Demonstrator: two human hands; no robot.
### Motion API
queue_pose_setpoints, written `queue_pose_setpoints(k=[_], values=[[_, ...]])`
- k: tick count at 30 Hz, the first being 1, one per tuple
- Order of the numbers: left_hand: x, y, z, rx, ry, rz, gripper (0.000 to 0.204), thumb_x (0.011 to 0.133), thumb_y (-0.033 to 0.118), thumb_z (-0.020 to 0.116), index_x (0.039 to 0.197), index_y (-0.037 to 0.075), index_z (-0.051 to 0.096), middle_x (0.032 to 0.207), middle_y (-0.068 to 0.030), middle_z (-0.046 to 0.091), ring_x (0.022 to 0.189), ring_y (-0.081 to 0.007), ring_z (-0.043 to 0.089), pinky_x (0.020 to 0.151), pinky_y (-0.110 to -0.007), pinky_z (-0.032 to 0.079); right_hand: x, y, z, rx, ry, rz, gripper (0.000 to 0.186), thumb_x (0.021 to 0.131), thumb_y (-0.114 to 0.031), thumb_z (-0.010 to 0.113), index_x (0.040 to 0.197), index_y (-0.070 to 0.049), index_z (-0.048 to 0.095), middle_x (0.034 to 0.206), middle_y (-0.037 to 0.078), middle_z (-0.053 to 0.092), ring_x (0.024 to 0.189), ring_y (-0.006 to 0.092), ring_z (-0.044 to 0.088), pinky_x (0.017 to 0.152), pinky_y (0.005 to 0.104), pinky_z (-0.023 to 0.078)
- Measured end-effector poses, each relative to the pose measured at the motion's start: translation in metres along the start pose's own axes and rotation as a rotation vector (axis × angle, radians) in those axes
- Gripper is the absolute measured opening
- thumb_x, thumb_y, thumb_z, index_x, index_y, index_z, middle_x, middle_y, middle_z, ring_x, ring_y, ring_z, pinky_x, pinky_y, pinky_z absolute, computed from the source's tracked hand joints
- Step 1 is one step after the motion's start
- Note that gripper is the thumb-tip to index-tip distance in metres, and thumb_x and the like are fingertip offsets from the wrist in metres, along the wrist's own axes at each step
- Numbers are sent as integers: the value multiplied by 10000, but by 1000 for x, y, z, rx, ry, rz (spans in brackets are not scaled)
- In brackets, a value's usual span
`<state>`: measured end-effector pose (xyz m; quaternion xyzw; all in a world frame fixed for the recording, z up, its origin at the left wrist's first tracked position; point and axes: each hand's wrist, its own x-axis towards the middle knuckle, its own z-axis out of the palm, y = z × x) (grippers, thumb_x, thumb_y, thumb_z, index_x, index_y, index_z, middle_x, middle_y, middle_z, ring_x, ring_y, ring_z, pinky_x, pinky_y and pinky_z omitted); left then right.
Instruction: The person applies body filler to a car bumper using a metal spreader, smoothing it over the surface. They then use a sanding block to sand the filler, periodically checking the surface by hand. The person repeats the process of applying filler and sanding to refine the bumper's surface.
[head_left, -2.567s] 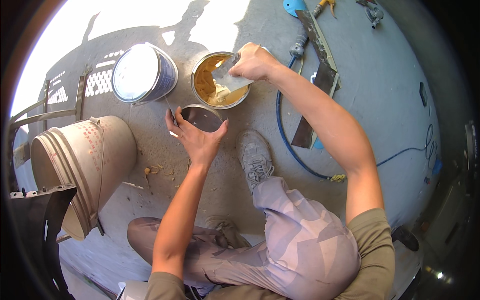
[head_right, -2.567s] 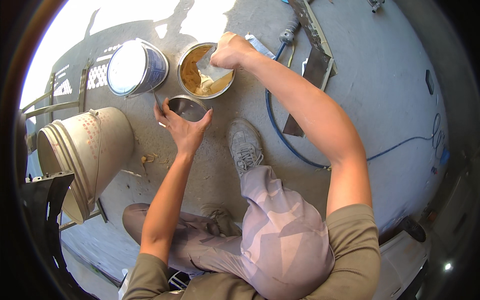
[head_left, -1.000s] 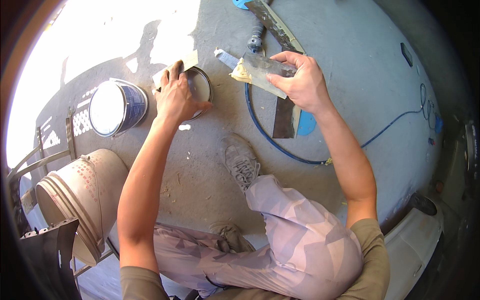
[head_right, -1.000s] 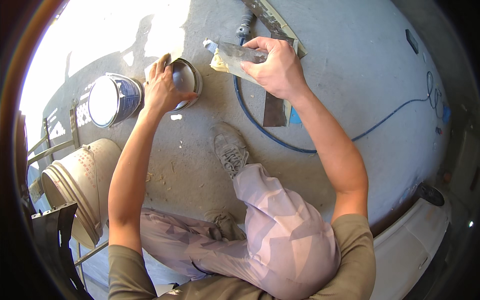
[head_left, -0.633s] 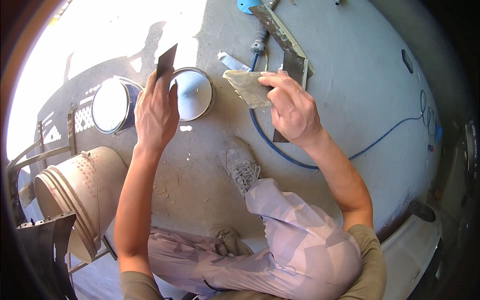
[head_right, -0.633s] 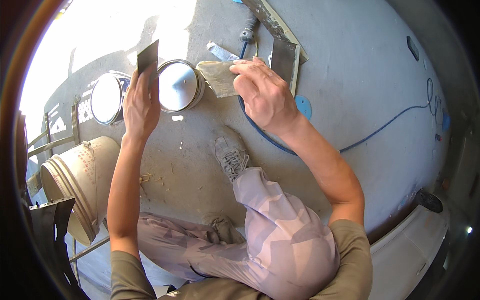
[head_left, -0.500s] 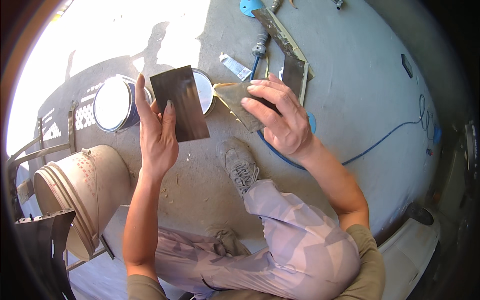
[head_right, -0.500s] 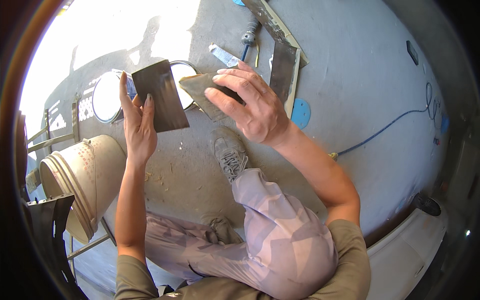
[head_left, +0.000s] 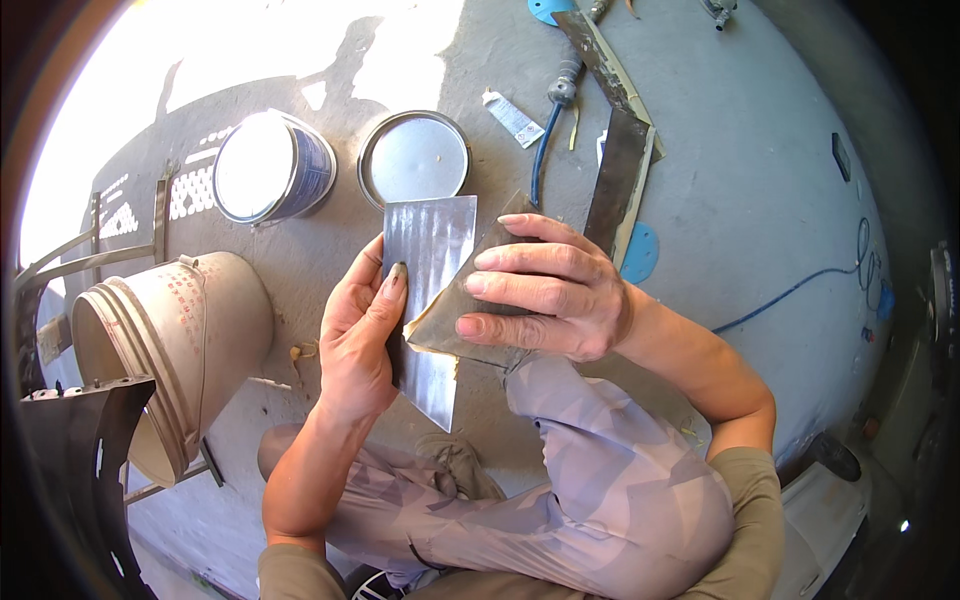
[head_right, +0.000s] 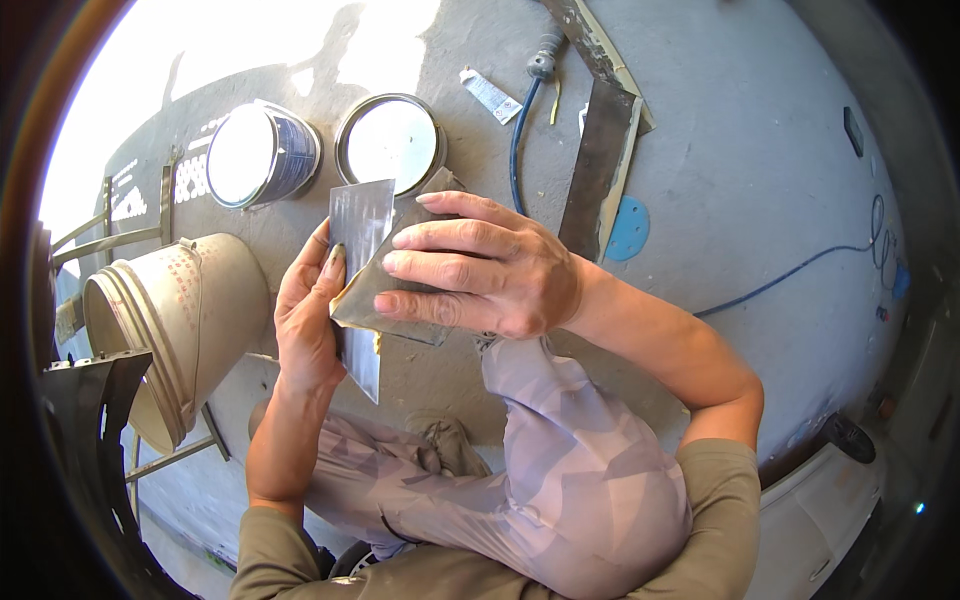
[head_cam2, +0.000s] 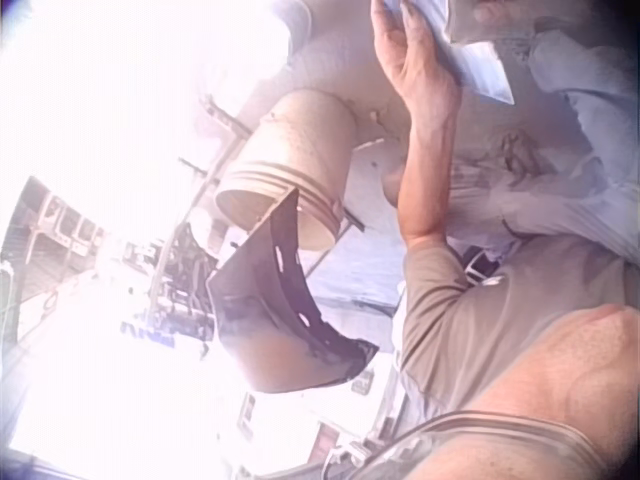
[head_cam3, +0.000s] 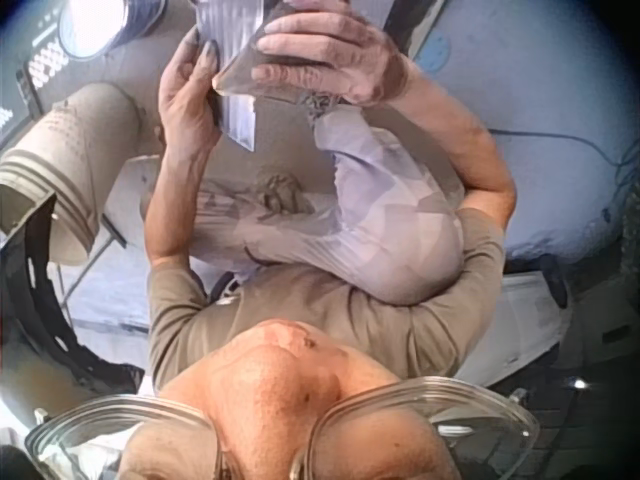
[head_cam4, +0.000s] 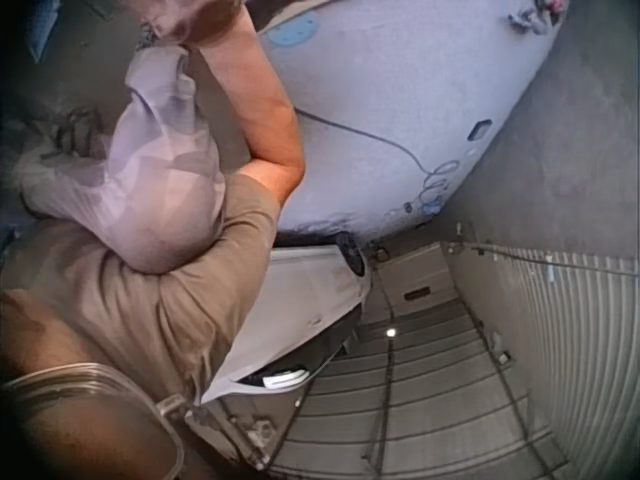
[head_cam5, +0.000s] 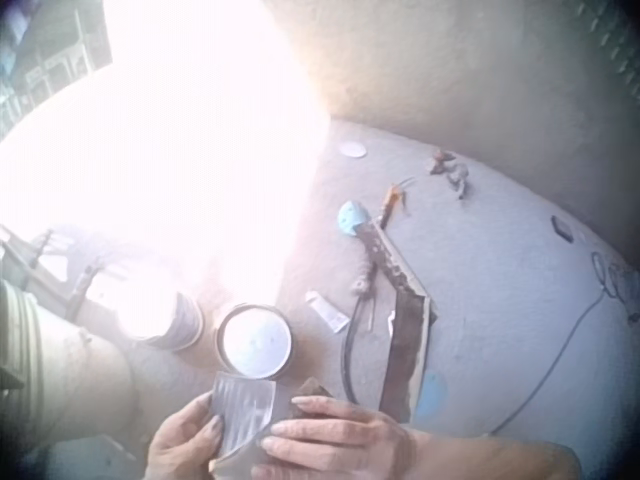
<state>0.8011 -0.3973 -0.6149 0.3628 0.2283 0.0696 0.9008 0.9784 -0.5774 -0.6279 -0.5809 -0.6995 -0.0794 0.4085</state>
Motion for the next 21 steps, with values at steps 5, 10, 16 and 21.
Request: queue_pose_setpoints(k=[5, 10, 16, 21], values=[[-8, 9, -6, 87, 61, -43, 501, 1127, 94, 495, 1580, -86, 377, 1441, -132, 620, 1269, -148, 628, 1084, -299, 484, -3, 14, -19, -49, -115, -27, 350, 875, -148, 728, 1213, -159, 819, 1209, 36, 723, 1146, 221, 682, 1113, 487, 551], [-14, 14, -3, 70, 96, 73, 527, 1118, 99, 486, 1581, -113, 354, 1410, -172, 640, 1197, -167, 674, 1048, -310, 531, 3, 14, -24, -28, -97, 151, 354, 857, -74, 729, 1195, -125, 823, 1186, 84, 728, 1119, 256, 697, 1090, 484, 568], [5, 26, -10, 129, 243, 233, 510, 1147, 157, 464, 1605, -44, 363, 1344, -146, 661, 1126, -159, 697, 940, -312, 589, 11, -26, 1, 377, -78, 271, 507, 783, 81, 702, 1248, -95, 801, 1177, 131, 722, 1118, 289, 701, 1018, 446, 598], [16, 17, -7, 330, 162, 664, 413, 1167, 148, 441, 1555, 12, 403, 1386, -79, 624, 1241, -134, 612, 1074, -312, 498, 12, -46, 9, 1253, 439, 1166, 428, 1000, 19, 621, 1415, -60, 688, 1275, 71, 684, 1096, 122, 657, 922, 286, 542]])
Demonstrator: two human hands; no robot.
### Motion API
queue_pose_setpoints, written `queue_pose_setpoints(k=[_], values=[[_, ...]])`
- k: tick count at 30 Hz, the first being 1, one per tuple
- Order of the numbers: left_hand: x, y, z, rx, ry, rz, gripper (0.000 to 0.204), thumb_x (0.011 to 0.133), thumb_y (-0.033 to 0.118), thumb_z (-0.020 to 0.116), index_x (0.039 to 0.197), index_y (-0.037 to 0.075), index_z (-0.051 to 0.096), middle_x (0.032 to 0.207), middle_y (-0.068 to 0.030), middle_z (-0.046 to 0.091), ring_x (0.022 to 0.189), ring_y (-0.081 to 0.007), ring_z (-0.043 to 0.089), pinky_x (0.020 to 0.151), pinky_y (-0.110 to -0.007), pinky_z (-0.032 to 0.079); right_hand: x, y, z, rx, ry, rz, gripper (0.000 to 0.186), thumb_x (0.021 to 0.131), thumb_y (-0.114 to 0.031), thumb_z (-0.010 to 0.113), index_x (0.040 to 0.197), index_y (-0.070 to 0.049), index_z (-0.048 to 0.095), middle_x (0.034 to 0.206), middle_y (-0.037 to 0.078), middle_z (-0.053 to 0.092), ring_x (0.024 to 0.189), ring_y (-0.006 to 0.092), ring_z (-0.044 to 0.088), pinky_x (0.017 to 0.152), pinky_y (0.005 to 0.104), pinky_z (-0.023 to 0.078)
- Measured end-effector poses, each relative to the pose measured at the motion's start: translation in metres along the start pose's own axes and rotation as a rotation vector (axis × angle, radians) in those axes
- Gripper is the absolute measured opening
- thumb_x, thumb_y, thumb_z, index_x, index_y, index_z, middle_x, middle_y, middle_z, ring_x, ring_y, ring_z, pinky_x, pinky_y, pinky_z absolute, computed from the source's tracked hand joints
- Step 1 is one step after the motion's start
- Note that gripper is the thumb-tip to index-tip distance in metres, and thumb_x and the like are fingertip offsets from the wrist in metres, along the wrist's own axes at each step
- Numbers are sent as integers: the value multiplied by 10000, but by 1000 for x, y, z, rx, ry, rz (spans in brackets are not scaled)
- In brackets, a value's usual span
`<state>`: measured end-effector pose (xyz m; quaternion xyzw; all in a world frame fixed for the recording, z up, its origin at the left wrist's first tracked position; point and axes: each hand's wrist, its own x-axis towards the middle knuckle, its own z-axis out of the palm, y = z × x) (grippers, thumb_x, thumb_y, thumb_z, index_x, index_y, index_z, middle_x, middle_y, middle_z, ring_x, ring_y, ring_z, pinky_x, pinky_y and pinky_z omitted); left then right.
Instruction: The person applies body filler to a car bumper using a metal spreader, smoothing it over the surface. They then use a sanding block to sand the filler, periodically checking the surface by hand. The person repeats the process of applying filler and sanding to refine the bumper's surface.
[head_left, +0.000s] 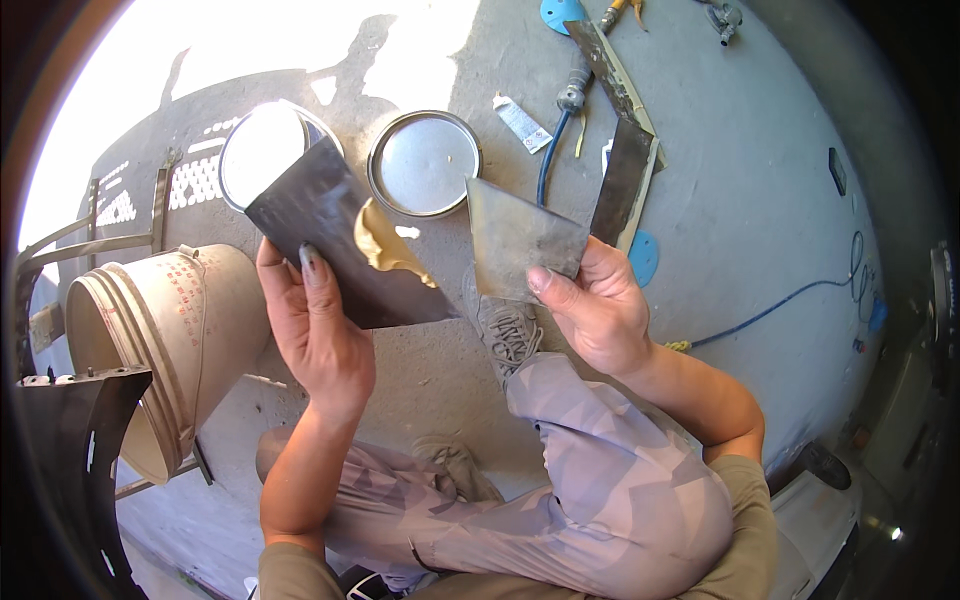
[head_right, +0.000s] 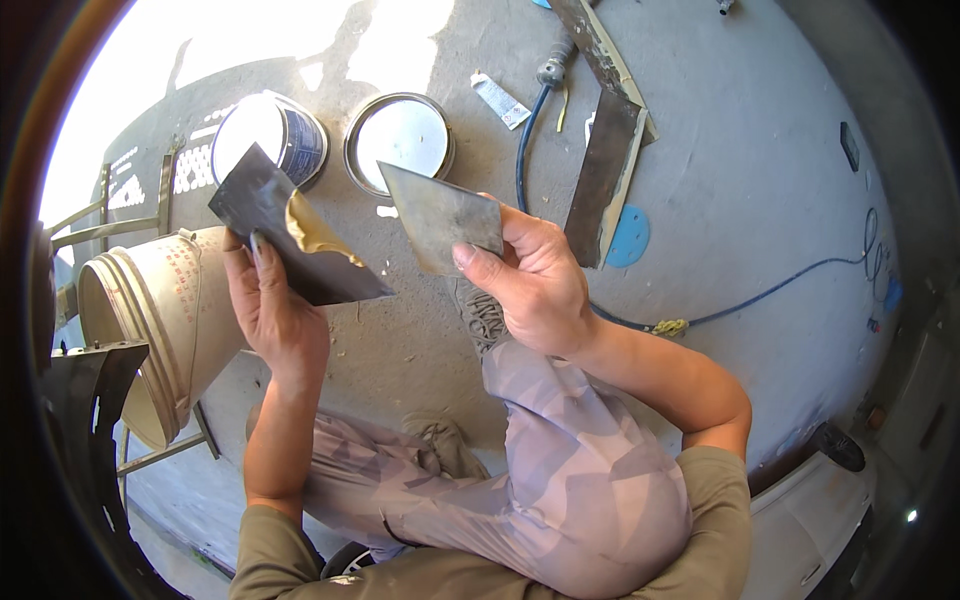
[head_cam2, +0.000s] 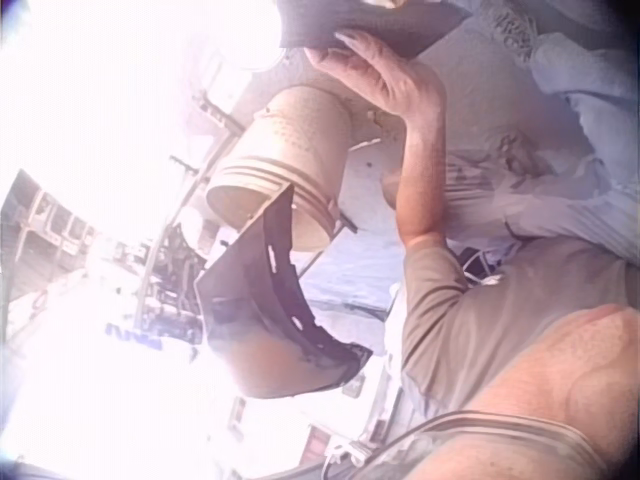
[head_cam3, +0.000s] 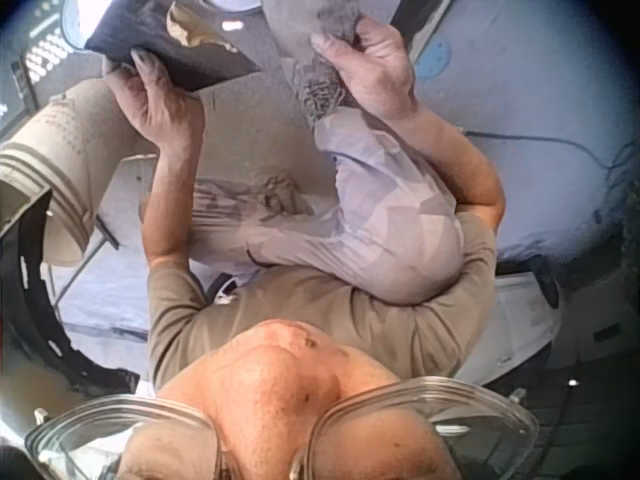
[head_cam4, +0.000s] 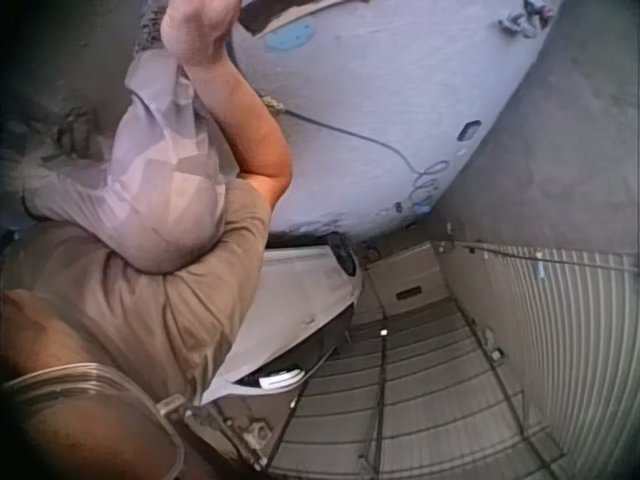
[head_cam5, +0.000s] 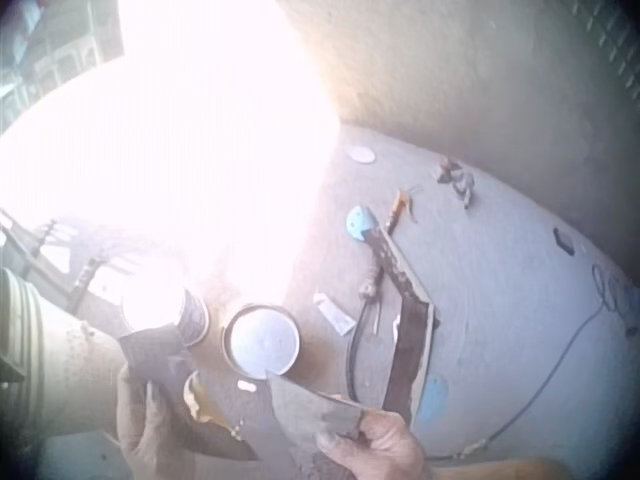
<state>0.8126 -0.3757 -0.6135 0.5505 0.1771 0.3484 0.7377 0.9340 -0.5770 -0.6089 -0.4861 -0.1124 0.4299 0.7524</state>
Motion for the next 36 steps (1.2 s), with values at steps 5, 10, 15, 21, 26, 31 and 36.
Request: queue_pose_setpoints(k=[5, 10, 15, 21, 26, 31, 36], values=[[-7, -12, 6, 15, 226, 53, 384, 1170, 160, 455, 1530, 27, 442, 1393, -65, 607, 1254, -117, 569, 1090, -298, 459, 2, 5, 16, -309, -223, -28, 428, 1060, 1, 557, 1485, -12, 609, 1397, 27, 602, 1001, 68, 578, 880, 240, 479], [0, -11, 1, -2, 255, 59, 373, 1160, 158, 485, 1509, 28, 470, 1369, -67, 627, 1245, -122, 587, 1096, -310, 462, 12, -1, 24, -309, -209, 82, 446, 1023, 51, 557, 1463, 8, 620, 1349, 30, 638, 1024, 69, 596, 907, 243, 481], [-13, -6, -11, -118, 39, -176, 451, 1131, 88, 515, 1568, -3, 454, 1417, -95, 635, 1297, -153, 599, 1132, -329, 440, 45, -4, 7, 397, 4, 60, 315, 1088, -71, 516, 1358, 29, 644, 1282, 100, 708, 1138, 159, 687, 1000, 334, 551], [-47, -18, -30, -311, -67, -653, 471, 1095, 57, 577, 1552, -32, 502, 1441, -100, 654, 1283, -142, 617, 1131, -320, 449, 79, 22, 11, 299, -49, 254, 386, 1131, -248, 457, 1367, 5, 629, 1327, 142, 708, 1259, 217, 652, 1126, 398, 470], [-47, -22, -50, -379, 57, -652, 438, 1108, 80, 558, 1531, -27, 525, 1399, -87, 683, 1230, -124, 649, 1078, -306, 492, 189, 36, -78, -1257, 193, -97, 421, 1030, -284, 636, 1336, 3, 674, 1275, 202, 721, 1215, 315, 681, 1057, 418, 527], [-50, -19, -57, -412, 75, -660, 450, 1121, 94, 522, 1557, -13, 483, 1415, -115, 666, 1248, -169, 664, 1070, -338, 542, 240, 96, -168, -1823, 199, -228, 429, 917, -236, 741, 1258, 23, 704, 1083, 213, 764, 1057, 409, 725, 964, 446, 567], [-47, -19, -65, -417, 109, -644, 448, 1126, 93, 508, 1560, -12, 479, 1414, -114, 666, 1250, -174, 664, 1070, -343, 543, 227, 68, -158, -1302, 217, -58, 272, 947, -206, 728, 1128, -3, 728, 966, 171, 784, 888, 272, 763, 776, 424, 600]])
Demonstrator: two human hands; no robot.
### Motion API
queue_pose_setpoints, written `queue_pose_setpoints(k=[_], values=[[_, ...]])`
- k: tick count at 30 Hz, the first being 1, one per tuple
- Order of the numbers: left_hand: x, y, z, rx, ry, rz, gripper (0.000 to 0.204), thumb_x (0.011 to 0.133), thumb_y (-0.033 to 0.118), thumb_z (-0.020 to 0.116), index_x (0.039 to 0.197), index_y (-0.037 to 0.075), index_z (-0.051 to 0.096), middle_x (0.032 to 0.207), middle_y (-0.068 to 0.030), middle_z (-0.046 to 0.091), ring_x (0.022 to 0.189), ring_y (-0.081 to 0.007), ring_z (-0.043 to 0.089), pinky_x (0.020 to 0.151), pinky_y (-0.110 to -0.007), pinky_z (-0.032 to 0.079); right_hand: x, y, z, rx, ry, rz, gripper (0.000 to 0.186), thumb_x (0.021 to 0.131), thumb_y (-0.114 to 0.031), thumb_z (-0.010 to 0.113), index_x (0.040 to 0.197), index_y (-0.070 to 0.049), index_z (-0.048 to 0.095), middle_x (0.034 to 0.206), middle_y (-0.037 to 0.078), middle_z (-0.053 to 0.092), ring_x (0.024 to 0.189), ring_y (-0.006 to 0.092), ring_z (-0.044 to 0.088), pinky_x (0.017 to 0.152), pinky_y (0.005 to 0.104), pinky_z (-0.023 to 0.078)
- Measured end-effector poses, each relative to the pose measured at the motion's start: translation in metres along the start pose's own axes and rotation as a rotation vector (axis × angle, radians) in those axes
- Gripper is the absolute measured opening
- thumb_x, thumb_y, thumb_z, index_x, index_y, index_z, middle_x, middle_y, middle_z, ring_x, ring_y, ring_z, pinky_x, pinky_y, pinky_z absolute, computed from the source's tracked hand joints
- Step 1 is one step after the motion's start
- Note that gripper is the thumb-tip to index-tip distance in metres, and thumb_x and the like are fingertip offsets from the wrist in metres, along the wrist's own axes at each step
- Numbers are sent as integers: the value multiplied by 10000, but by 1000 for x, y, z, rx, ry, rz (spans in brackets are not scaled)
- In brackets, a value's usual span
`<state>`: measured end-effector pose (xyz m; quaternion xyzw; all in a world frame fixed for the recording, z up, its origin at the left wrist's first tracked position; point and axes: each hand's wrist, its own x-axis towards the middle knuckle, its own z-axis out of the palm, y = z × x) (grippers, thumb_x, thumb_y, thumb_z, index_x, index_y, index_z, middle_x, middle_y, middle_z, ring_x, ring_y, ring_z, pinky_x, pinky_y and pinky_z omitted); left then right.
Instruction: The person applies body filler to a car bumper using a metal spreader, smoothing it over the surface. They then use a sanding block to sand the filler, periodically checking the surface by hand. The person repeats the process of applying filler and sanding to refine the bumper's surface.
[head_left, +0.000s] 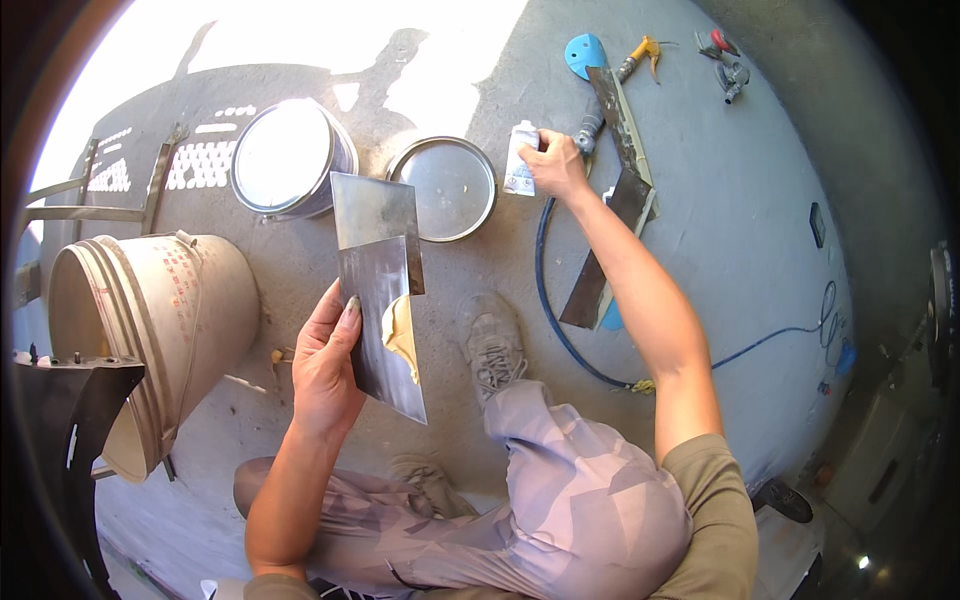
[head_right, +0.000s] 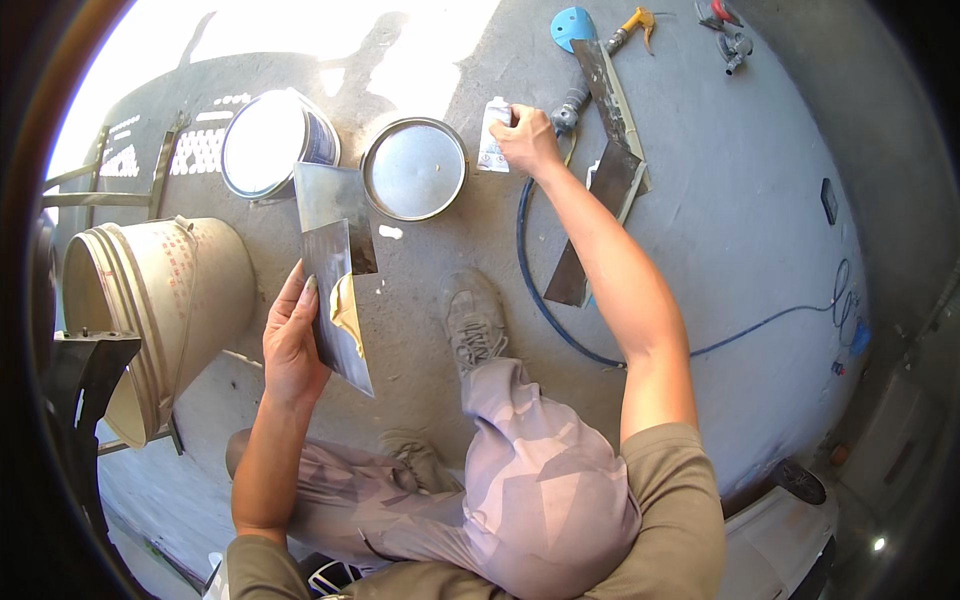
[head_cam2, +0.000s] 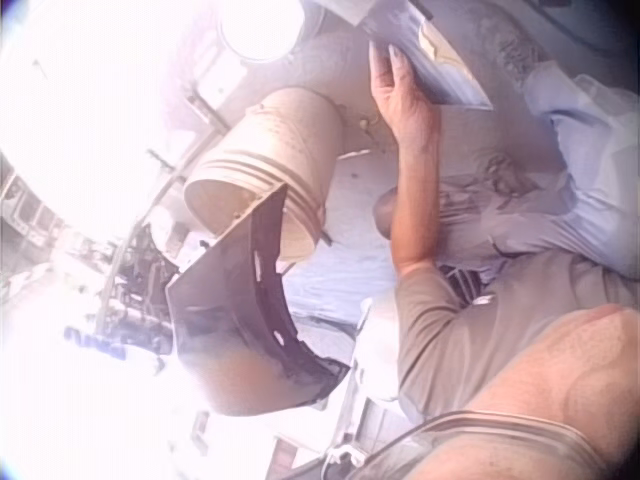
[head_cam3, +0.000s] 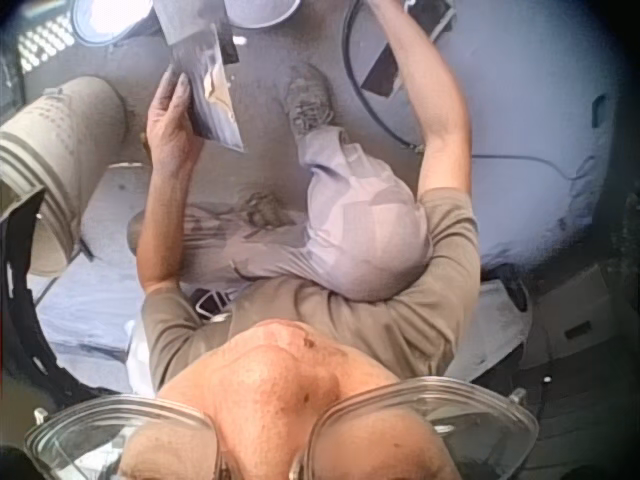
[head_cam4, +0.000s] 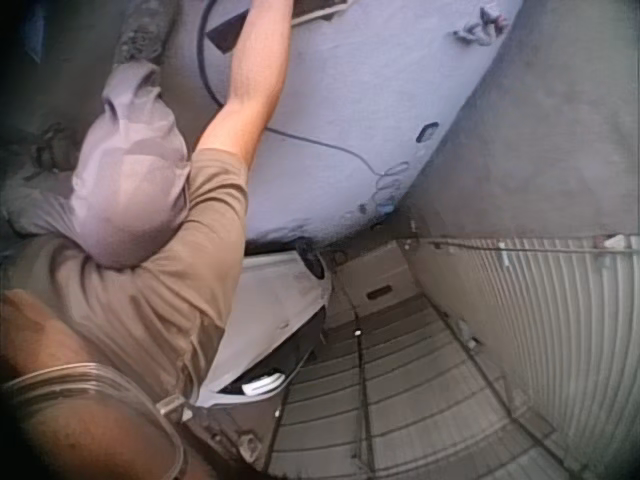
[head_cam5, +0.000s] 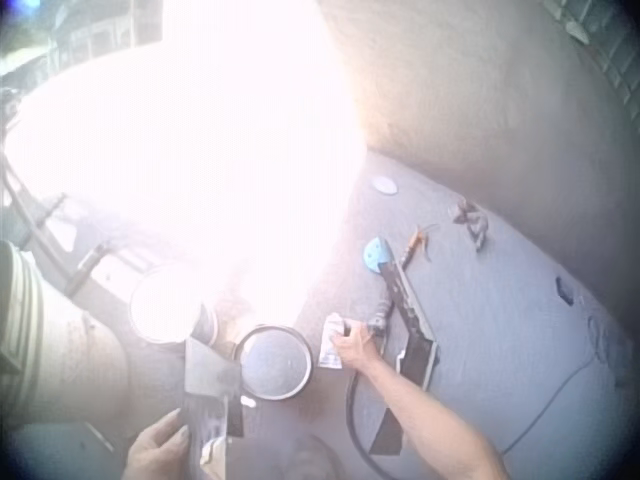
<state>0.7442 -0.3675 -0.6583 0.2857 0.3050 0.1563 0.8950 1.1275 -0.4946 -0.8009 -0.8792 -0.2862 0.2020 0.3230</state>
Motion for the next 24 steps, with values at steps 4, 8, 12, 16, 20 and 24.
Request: queue_pose_setpoints(k=[4, 8, 12, 16, 20, 24], values=[[3, 0, 3, -13, -4, -13, 427, 1124, 95, 518, 1538, -10, 514, 1404, -98, 677, 1244, -151, 659, 1069, -323, 525, -31, -29, -49, 756, -184, 198, 299, 1083, -171, 573, 1295, 26, 647, 1087, 181, 778, 872, 211, 776, 742, 313, 636], [5, -6, 12, 4, -5, -56, 426, 1122, 104, 531, 1533, -10, 525, 1408, -87, 678, 1250, -141, 651, 1077, -313, 507, -74, -46, -93, 770, -362, 171, 306, 1107, -158, 529, 1319, 47, 613, 1138, 213, 760, 926, 243, 784, 734, 348, 661], [8, -10, 17, 8, -20, -96, 448, 1125, 116, 529, 1555, -4, 496, 1410, -88, 675, 1243, -143, 659, 1071, -313, 517, -119, -68, -100, 813, -519, 171, 318, 1121, -162, 510, 1350, 32, 615, 1014, 134, 736, 821, 169, 738, 690, 333, 655], [10, -12, 19, 23, -7, -116, 452, 1121, 130, 549, 1551, -2, 501, 1405, -82, 679, 1236, -134, 662, 1067, -309, 517, -152, -89, -86, 692, -632, 180, 280, 1136, -162, 503, 1342, -36, 643, 904, 31, 653, 671, 77, 581, 578, 229, 493], [12, -13, 21, 9, -29, -105, 439, 1115, 143, 576, 1526, -5, 534, 1375, -67, 694, 1227, -122, 661, 1059, -301, 512, -167, -106, -85, 293, -521, -177, 224, 1114, -183, 498, 1165, -31, 654, 773, 116, 648, 655, 237, 622, 595, 364, 464], [12, -15, 25, 11, -3, -104, 436, 1114, 148, 585, 1520, -7, 543, 1339, -54, 705, 1190, -105, 664, 1033, -290, 524, -178, -128, -90, 65, -455, -359, 334, 1089, -281, 547, 948, 14, 616, 682, 216, 636, 633, 422, 665, 608, 470, 517]])
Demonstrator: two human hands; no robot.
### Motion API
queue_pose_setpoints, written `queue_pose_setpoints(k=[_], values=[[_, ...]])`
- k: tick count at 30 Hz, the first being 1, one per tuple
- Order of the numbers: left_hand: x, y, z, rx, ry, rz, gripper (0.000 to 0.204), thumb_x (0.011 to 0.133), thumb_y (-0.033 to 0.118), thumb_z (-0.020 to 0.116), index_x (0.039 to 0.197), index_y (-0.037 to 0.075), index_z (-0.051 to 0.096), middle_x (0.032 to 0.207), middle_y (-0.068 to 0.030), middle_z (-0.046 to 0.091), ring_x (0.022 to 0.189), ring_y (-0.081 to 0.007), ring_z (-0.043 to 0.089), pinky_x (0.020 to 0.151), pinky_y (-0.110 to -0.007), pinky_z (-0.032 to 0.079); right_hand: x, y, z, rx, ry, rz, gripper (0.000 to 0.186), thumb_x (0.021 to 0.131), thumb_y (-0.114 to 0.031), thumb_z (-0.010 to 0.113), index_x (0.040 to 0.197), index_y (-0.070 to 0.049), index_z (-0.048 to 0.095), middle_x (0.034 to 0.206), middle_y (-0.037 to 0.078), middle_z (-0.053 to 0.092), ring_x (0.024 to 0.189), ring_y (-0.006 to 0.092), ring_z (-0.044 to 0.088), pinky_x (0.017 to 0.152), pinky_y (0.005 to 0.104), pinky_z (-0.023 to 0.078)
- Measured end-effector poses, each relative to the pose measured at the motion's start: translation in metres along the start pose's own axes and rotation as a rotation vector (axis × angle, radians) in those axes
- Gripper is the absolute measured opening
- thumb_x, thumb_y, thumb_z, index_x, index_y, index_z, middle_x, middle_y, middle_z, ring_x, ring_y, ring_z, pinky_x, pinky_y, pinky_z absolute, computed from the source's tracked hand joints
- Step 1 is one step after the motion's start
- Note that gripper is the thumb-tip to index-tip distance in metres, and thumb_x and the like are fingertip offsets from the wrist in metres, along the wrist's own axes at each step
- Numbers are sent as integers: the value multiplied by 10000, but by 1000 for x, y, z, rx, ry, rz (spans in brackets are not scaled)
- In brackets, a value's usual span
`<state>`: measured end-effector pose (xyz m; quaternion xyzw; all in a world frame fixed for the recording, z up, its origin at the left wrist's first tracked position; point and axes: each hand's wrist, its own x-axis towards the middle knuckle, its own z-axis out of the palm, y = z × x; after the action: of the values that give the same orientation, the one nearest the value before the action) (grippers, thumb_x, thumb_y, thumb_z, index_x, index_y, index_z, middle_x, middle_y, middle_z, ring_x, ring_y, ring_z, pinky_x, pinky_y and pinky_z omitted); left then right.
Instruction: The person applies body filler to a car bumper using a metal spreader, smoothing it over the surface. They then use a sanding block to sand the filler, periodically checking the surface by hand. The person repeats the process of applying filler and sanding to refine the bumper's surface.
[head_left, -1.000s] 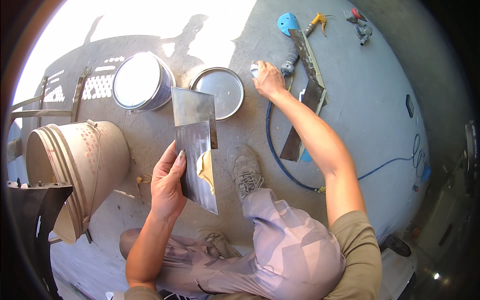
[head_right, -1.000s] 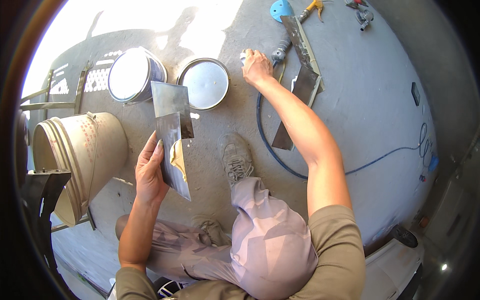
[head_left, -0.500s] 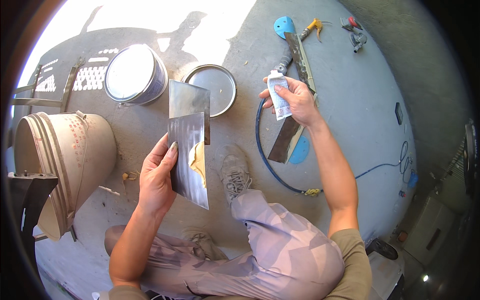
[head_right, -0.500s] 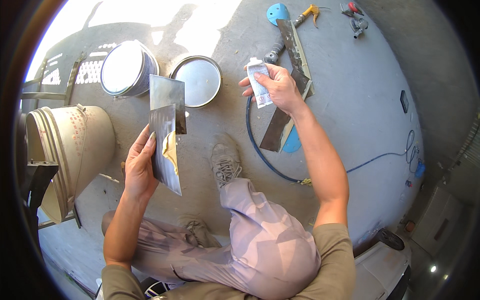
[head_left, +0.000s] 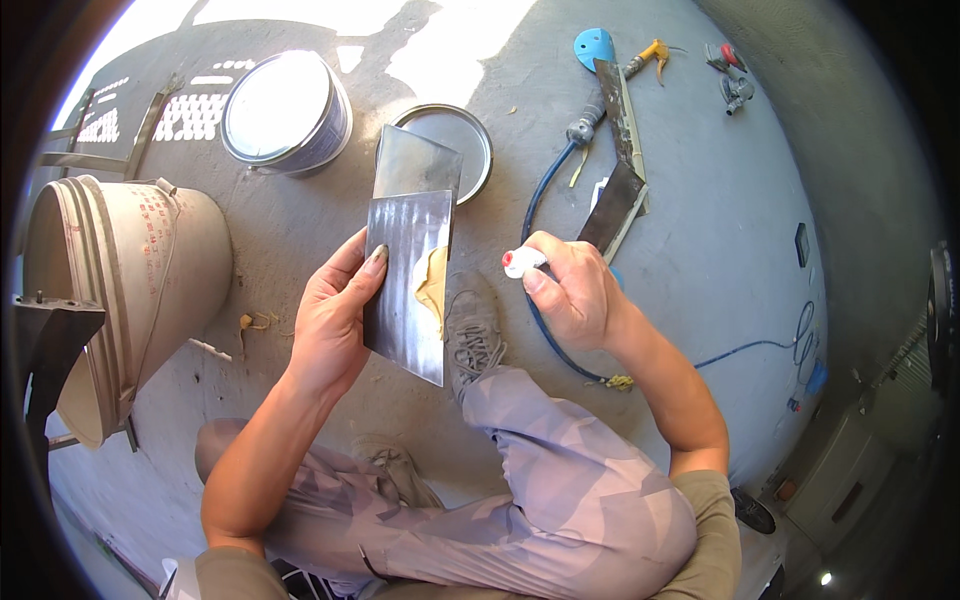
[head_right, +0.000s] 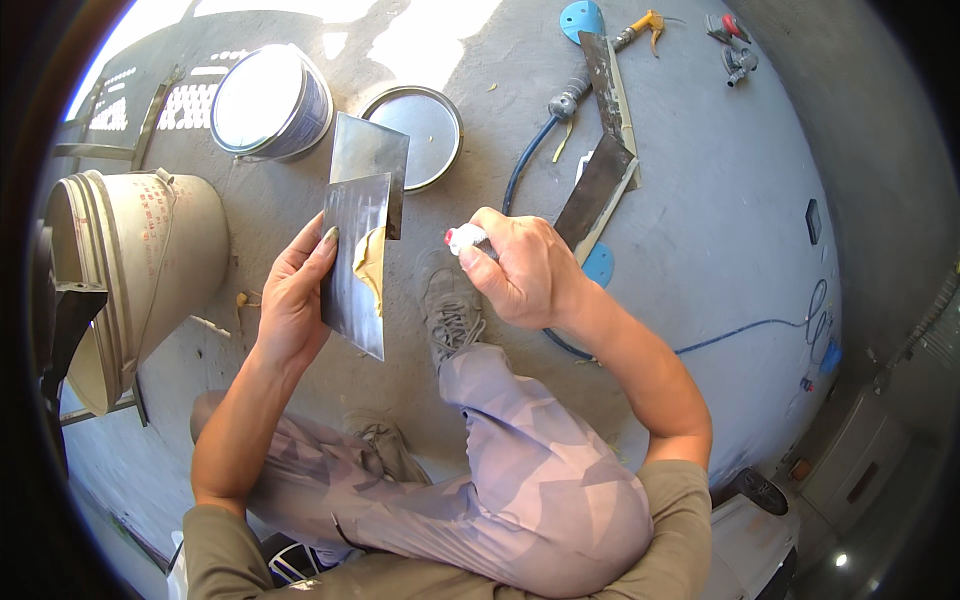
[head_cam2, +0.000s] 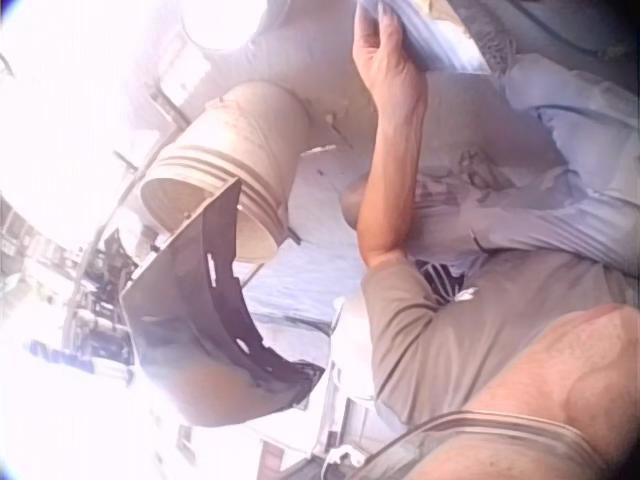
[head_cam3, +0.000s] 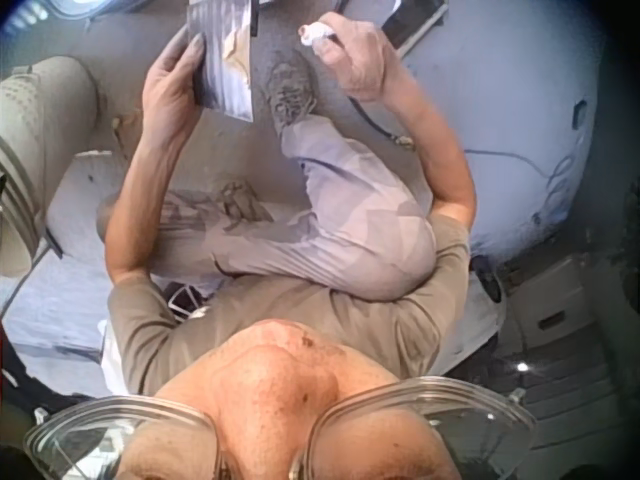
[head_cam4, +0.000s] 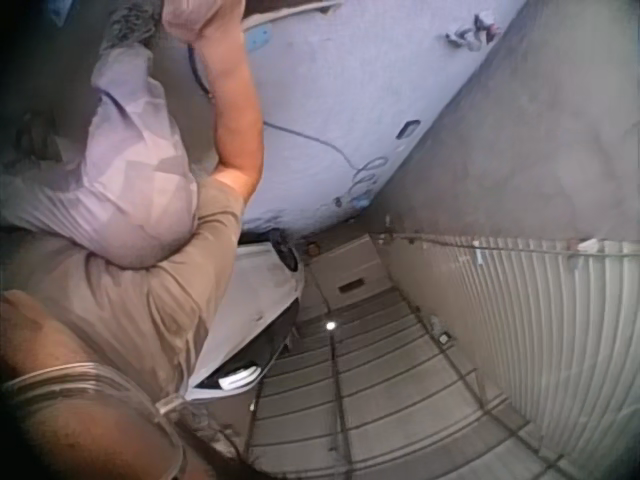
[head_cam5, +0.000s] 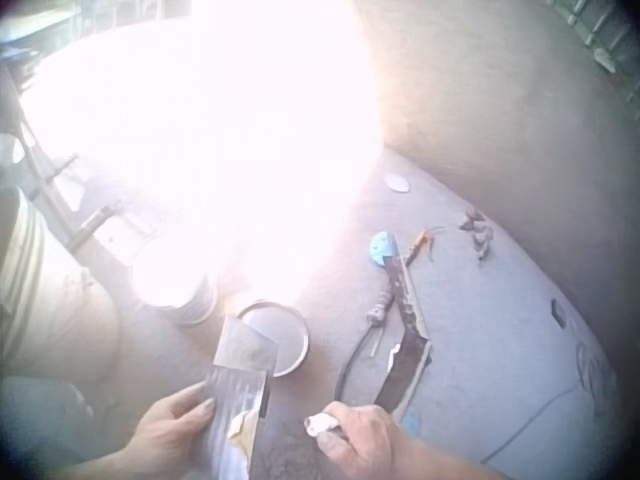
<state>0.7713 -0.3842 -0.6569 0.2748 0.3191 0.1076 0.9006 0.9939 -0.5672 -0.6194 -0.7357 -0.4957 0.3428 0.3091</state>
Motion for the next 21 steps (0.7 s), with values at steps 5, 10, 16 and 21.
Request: queue_pose_setpoints(k=[5, 10, 16, 21], values=[[-4, -3, 7, 42, 30, 64, 432, 1113, 146, 592, 1512, -15, 549, 1308, -52, 715, 1129, -84, 673, 994, -268, 537, 3, -23, 12, -160, 88, -148, 353, 1074, -293, 581, 872, -5, 609, 678, 169, 662, 584, 373, 673, 550, 454, 534], [-11, -2, 12, 74, 33, 137, 424, 1114, 131, 589, 1508, -21, 551, 1314, -48, 712, 1117, -66, 661, 993, -256, 532, 7, -32, 19, -259, 127, -257, 266, 1039, -234, 622, 879, -22, 609, 675, 139, 638, 556, 347, 655, 525, 439, 527], [-14, -2, 15, 77, 31, 177, 422, 1110, 112, 594, 1507, -23, 548, 1331, -56, 705, 1151, -80, 657, 1015, -259, 526, 8, -42, 24, -337, 111, -282, 231, 1022, -198, 648, 879, -26, 590, 672, 133, 622, 549, 340, 646, 508, 442, 512], [-14, -2, 16, 76, 32, 182, 426, 1112, 111, 591, 1512, -25, 539, 1343, -62, 699, 1166, -86, 656, 1023, -261, 526, 11, -47, 26, -344, 111, -286, 243, 1017, -202, 663, 869, -28, 580, 656, 127, 612, 538, 329, 642, 497, 437, 506]])
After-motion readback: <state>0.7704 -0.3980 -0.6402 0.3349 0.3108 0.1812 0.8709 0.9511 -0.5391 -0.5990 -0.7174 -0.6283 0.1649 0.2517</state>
